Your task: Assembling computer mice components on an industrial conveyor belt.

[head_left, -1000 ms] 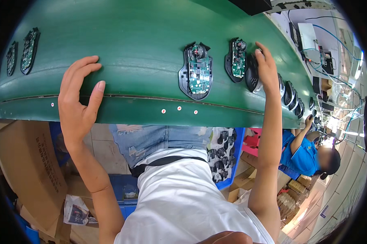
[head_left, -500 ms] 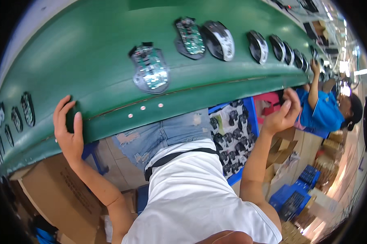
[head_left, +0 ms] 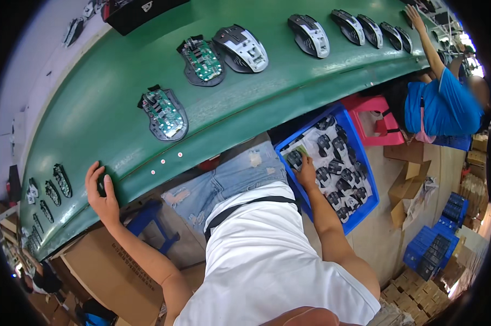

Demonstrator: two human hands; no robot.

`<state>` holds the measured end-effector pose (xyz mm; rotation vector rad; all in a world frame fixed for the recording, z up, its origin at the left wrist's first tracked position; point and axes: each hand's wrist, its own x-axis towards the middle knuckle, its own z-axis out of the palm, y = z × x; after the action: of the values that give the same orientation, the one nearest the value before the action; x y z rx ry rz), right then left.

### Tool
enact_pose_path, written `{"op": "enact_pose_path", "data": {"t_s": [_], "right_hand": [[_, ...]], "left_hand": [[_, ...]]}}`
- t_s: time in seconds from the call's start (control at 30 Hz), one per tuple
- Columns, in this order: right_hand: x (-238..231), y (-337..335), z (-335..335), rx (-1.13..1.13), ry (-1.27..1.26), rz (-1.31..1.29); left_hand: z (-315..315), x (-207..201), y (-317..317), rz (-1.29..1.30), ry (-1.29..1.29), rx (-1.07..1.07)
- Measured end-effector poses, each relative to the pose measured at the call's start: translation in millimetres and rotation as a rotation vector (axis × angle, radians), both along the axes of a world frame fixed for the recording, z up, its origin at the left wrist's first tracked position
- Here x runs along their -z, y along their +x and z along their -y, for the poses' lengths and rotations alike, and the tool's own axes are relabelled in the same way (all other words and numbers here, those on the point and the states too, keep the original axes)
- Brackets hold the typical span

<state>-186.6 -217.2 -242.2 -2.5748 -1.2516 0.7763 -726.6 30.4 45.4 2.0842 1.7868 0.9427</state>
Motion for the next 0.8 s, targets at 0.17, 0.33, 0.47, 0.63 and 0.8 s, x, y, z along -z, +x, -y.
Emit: {"op": "enact_pose_path", "data": {"t_s": [0.17, 0.33, 0.47, 0.63, 0.8], "right_hand": [[-11.2, 10.1, 8.6, 0.007, 0.335, -0.013], [-107.8, 8.1, -0.9, 0.181, 0.491, -0.117], [-227.5, -3.2, -48.7, 0.017, 0.621, -0.547], [-322.6, -49.8, -136.1, -0.331, 0.782, -0.259], [-343.6, -83.9, -189.9, -0.679, 1.030, 0.206]], "left_hand": [[-0.7, -5.1, 9.9, -0.020, 0.008, 0.017], [0.2, -6.3, 10.2, 0.001, -0.014, -0.024], [-0.9, -11.3, 8.3, -0.016, 0.022, -0.018], [-0.1, -10.5, 5.7, -0.010, 0.009, -0.021], [2.7, -12.8, 8.3, 0.039, 0.006, -0.022]]}}
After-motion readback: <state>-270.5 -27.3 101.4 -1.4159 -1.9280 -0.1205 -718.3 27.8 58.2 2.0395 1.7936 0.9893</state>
